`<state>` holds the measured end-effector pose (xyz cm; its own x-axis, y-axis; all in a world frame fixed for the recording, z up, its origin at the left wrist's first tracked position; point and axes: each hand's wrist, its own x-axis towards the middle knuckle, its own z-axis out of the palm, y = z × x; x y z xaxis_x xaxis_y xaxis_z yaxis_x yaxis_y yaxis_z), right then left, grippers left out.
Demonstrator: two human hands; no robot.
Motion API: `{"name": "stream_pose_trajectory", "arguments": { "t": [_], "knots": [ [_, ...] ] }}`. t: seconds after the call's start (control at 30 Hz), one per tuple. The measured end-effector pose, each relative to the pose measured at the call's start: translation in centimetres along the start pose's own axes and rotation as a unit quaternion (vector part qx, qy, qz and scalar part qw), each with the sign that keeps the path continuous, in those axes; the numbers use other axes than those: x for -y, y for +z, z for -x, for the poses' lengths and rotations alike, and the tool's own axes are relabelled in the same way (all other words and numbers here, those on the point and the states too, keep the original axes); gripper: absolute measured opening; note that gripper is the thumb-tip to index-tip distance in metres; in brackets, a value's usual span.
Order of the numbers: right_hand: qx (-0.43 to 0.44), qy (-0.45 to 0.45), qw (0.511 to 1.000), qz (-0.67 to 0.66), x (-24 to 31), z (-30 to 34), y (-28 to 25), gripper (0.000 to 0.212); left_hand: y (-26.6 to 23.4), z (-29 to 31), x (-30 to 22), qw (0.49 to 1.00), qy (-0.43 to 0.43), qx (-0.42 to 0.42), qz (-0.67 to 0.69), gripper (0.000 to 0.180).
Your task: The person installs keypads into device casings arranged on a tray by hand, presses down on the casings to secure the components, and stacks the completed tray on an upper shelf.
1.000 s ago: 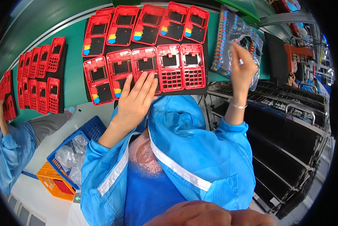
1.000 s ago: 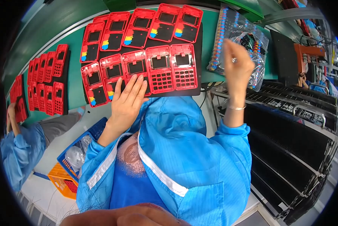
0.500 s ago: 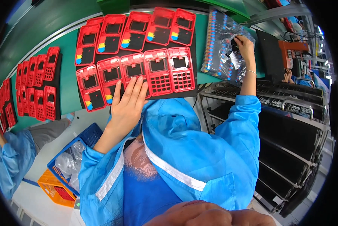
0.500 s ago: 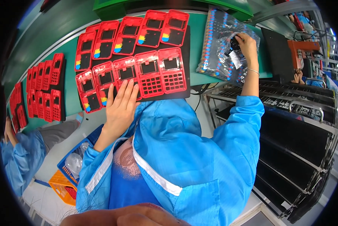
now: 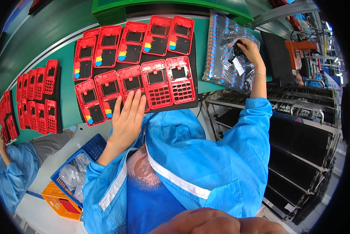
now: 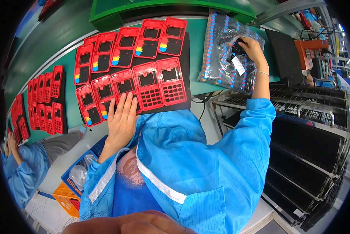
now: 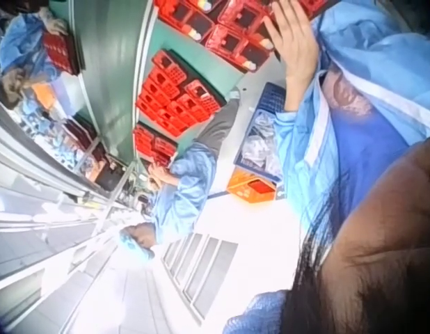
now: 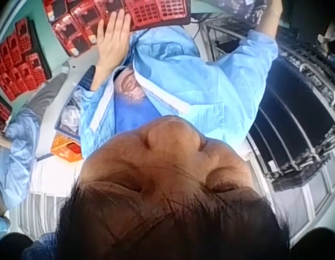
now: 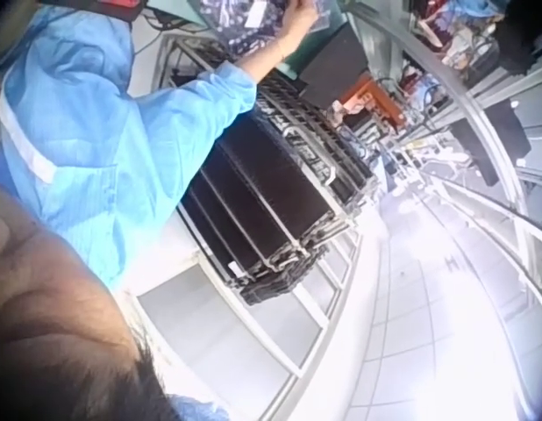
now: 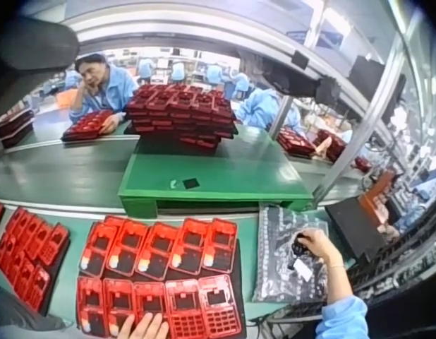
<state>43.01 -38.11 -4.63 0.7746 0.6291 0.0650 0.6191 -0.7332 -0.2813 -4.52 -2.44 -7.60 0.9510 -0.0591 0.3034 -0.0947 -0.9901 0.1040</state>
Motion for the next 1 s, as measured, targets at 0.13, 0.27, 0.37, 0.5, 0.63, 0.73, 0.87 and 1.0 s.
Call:
{"name": "stream_pose_trajectory", "arguments": {
  "t": [0.13, 0.27, 0.37, 0.5, 0.63, 0.73, 0.87, 1.0],
  "knots": [
    [0.01, -0.033, 0.998, 0.045, -1.0, -0.7, 0.2, 0.03, 0.0, -0.2, 0.1, 1.0, -0.002, -0.005, 0.02, 0.06],
    [-0.056, -0.059, 0.992, 0.092, -1.7, -0.1, 0.5, 0.034, -0.1, 0.0, 0.2, 1.0, 0.007, -0.003, 0.024, 0.057],
    [-0.13, -0.059, 0.985, 0.1, 1.2, 2.6, -1.1, 0.036, -0.7, -0.1, 0.2, 0.997, 0.008, -0.002, 0.075, 0.056],
    [-0.182, 0.111, 0.976, -0.042, 10.1, 6.3, -2.7, 0.038, -2.1, -0.2, -0.4, 0.971, 0.003, -0.093, 0.221, 0.051],
    [-0.114, 0.07, 0.881, -0.454, 20.1, 11.1, -2.0, 0.036, -4.3, -3.6, -0.7, 0.911, -0.002, -0.078, 0.404, 0.054],
    [0.061, 0.017, 0.863, -0.501, 26.4, 12.8, -0.6, 0.037, -4.0, -5.5, -2.3, 0.79, -0.082, -0.051, 0.605, 0.063],
    [0.076, -0.073, 0.862, -0.495, 31.2, 13.4, 2.6, 0.039, -2.5, -6.5, -2.6, 0.784, -0.114, -0.072, 0.606, 0.064],
    [0.052, -0.085, 0.922, -0.374, 33.9, 14.3, 2.6, 0.047, -3.0, -5.2, -1.3, 0.761, -0.201, -0.009, 0.616, 0.053]
  ]
}}
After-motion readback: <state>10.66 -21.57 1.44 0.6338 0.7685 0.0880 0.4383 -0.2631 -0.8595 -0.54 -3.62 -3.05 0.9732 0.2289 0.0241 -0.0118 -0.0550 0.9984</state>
